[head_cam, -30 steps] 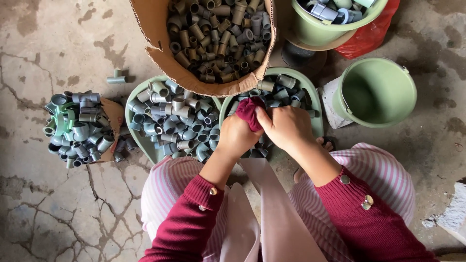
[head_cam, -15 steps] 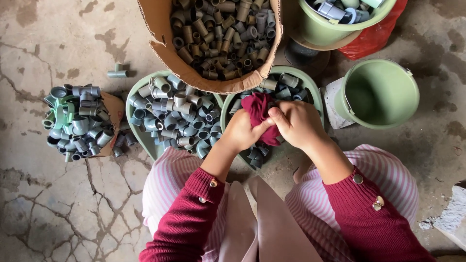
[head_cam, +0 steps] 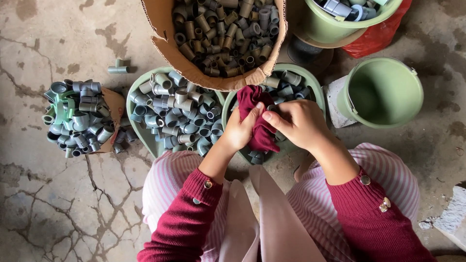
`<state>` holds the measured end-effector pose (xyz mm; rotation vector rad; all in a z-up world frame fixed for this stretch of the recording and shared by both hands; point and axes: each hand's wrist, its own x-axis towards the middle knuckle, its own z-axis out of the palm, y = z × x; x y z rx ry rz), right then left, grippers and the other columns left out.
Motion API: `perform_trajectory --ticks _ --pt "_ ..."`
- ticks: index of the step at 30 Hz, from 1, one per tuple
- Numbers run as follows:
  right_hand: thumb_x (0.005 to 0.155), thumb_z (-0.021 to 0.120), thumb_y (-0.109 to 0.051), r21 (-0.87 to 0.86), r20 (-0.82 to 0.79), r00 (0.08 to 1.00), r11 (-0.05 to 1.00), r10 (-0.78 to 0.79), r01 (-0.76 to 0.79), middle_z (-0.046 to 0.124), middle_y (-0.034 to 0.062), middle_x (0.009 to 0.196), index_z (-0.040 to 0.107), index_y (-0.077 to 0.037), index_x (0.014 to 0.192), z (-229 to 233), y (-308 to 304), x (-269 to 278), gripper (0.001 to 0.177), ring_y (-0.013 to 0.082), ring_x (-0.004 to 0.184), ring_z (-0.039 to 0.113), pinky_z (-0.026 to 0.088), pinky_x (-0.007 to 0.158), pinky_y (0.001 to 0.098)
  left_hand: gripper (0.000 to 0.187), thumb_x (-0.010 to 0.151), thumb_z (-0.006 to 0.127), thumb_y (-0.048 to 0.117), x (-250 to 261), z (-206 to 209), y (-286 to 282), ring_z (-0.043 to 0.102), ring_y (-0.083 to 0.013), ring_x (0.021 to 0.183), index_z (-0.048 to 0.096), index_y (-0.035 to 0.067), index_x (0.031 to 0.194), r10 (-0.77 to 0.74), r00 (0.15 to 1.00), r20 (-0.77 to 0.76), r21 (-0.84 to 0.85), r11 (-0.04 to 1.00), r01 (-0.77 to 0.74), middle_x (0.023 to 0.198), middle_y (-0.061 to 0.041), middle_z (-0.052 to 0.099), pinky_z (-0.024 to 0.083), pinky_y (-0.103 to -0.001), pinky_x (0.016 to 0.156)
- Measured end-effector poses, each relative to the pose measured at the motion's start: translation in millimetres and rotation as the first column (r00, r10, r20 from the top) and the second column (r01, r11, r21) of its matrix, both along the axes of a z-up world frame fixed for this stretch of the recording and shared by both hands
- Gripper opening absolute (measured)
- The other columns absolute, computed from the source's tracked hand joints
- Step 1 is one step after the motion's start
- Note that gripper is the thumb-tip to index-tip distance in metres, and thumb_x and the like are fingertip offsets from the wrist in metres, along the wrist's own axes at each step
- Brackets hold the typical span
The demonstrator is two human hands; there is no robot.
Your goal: The person sits on the floor and repeatedly picks up small gray pipe fittings from a cardboard box. Using a red cloth, they wipe each fitting and place it into a green basin. The process continues with multiple fittings throughout the clip.
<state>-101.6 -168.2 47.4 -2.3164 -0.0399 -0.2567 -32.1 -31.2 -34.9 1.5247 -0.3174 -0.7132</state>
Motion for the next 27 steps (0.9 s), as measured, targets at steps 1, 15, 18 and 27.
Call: perform_trajectory --ticks 1,15,18,27 --pt "0.084 0.046 -0.042 0.002 -0.002 1.0 1.0 -0.001 0.001 0.038 0.0106 0.037 0.04 -0.007 0.047 -3 1 -1 0.051 0.03 0.041 0.045 0.035 0.041 0.0344 0.027 0.086 0.052 0.032 5 3 2 0.051 -0.0149 0.076 0.059 0.007 0.077 -0.001 1.0 -0.002 0.002 1.0 0.001 0.072 -0.007 0.059 0.044 -0.03 0.073" --pt "0.073 0.061 -0.052 -0.011 0.333 0.941 0.998 0.064 -0.064 0.047 0.0107 0.054 0.048 -0.003 0.072 -15 5 3 0.05 0.0254 0.048 0.05 0.039 0.044 0.0332 0.028 0.081 0.058 0.032 10 26 -1 0.057 -0.0167 0.074 0.058 0.005 0.088 0.059 0.951 -0.302 -0.141 0.984 -0.105 0.077 -0.009 0.06 0.047 -0.029 0.075" --pt "0.071 0.061 -0.056 -0.11 0.407 0.909 0.993 0.086 -0.044 0.046 0.0058 0.053 0.051 -0.006 0.069 -20 2 2 0.051 0.022 0.044 0.046 0.04 0.043 0.0289 0.029 0.077 0.063 0.034 0 16 -3 0.06 -0.0154 0.056 0.059 0.005 0.081 0.082 0.815 -0.574 -0.256 0.927 -0.273 0.064 -0.009 0.061 0.05 -0.026 0.055" --pt "0.074 0.061 -0.043 0.141 0.495 0.869 0.985 0.021 -0.104 0.05 0.0062 0.058 0.057 -0.002 0.087 -32 3 5 0.044 0.0159 0.039 0.043 0.038 0.036 0.0256 0.018 0.072 0.062 0.015 7 -3 0 0.058 -0.0183 0.051 0.059 0.0 0.081 -0.045 0.904 -0.425 -0.412 0.899 -0.15 0.064 -0.012 0.058 0.048 -0.029 0.045"
